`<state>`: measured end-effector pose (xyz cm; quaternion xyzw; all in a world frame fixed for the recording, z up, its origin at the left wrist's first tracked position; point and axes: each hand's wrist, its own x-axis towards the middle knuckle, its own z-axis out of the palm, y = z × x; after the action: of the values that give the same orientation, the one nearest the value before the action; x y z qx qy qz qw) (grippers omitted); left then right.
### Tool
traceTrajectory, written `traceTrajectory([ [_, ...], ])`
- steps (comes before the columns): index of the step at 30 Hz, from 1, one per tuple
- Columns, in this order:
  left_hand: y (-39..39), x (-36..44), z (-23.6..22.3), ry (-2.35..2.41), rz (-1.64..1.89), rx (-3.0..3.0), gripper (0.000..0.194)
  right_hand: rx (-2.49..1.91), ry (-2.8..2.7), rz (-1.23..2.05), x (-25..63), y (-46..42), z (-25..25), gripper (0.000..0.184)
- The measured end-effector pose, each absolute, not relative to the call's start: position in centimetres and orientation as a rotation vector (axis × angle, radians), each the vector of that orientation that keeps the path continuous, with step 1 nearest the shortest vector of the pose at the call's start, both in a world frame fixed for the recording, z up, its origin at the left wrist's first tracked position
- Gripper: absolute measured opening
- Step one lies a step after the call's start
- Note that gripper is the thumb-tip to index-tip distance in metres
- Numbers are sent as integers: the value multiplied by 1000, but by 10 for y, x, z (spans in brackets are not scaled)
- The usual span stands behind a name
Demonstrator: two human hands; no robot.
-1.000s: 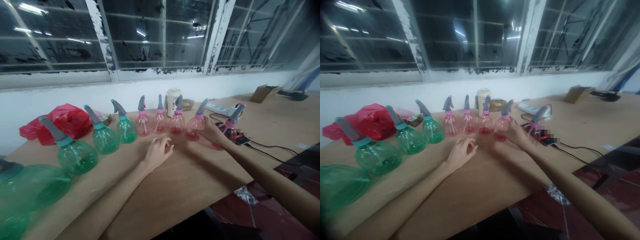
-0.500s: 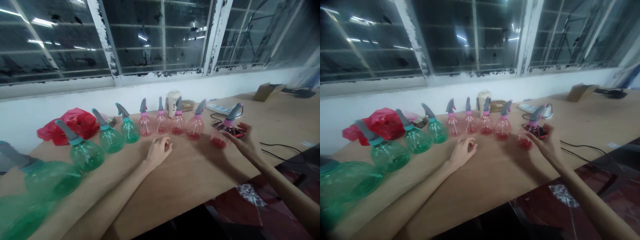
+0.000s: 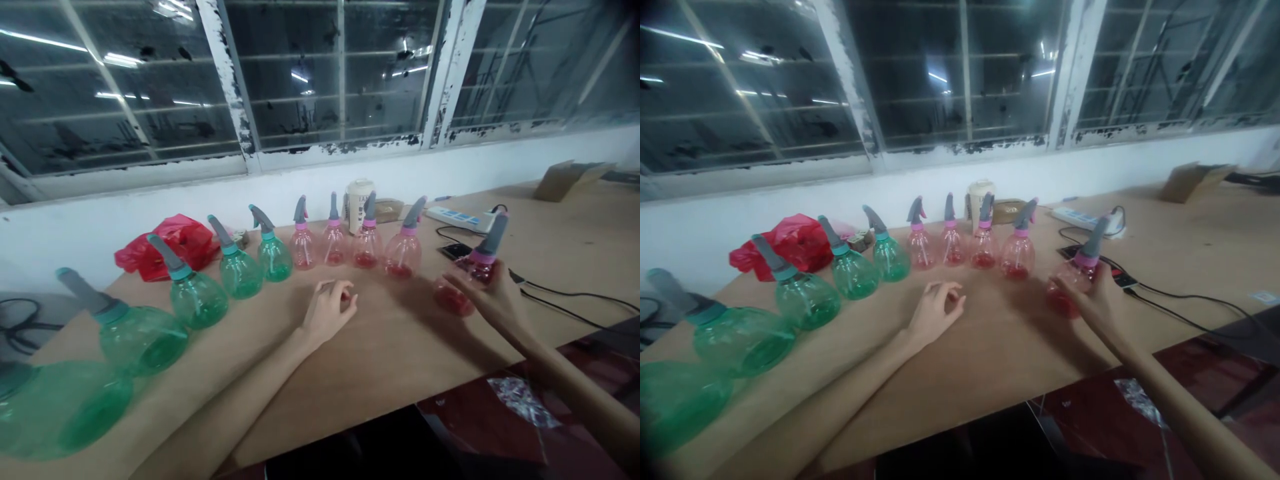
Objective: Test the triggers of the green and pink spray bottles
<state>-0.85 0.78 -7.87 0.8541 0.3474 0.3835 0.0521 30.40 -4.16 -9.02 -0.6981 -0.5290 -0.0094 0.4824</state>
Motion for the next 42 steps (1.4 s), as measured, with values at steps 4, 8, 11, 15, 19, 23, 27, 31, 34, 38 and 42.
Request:
traceTrajectory([
  [4, 1, -7, -77, 1070, 1221, 2486, 21, -1593, -1351, 116, 256, -74, -84, 64],
  [8, -12, -8, -77, 1034, 1277, 2361, 38, -1460, -1597, 185, 202, -87, -76, 53],
  [11, -21, -12, -78, 887, 1321, 2198, 51, -1326, -1766, 254, 167, -83, -71, 54],
  [15, -24, -23, -73, 824, 1373, 2021, 58, -1084, -1915, 313, 132, -70, -67, 63],
  [19, -25, -33, -55, 862, 1404, 2005, 60, -950, -2004, 307, 114, -58, -68, 64],
  [23, -30, -35, -27, 933, 1361, 2162, 61, -941, -2002, 353, 108, -49, -69, 69],
  [27, -29, -26, -5, 1021, 1333, 2088, 48, -981, -1967, 413, 104, -45, -73, 79],
  [31, -21, -19, 1, 986, 1287, 1988, 23, -962, -1982, 426, 104, -38, -79, 95],
  [34, -14, -20, -5, 994, 1306, 1972, 26, -854, -2038, 451, 109, -29, -79, 98],
  [38, -10, -25, -9, 1061, 1341, 1986, 22, -757, -2175, 484, 116, -17, -74, 103],
  [42, -11, -26, -5, 1099, 1293, 2011, 23, -762, -2202, 581, 118, -11, -75, 106],
])
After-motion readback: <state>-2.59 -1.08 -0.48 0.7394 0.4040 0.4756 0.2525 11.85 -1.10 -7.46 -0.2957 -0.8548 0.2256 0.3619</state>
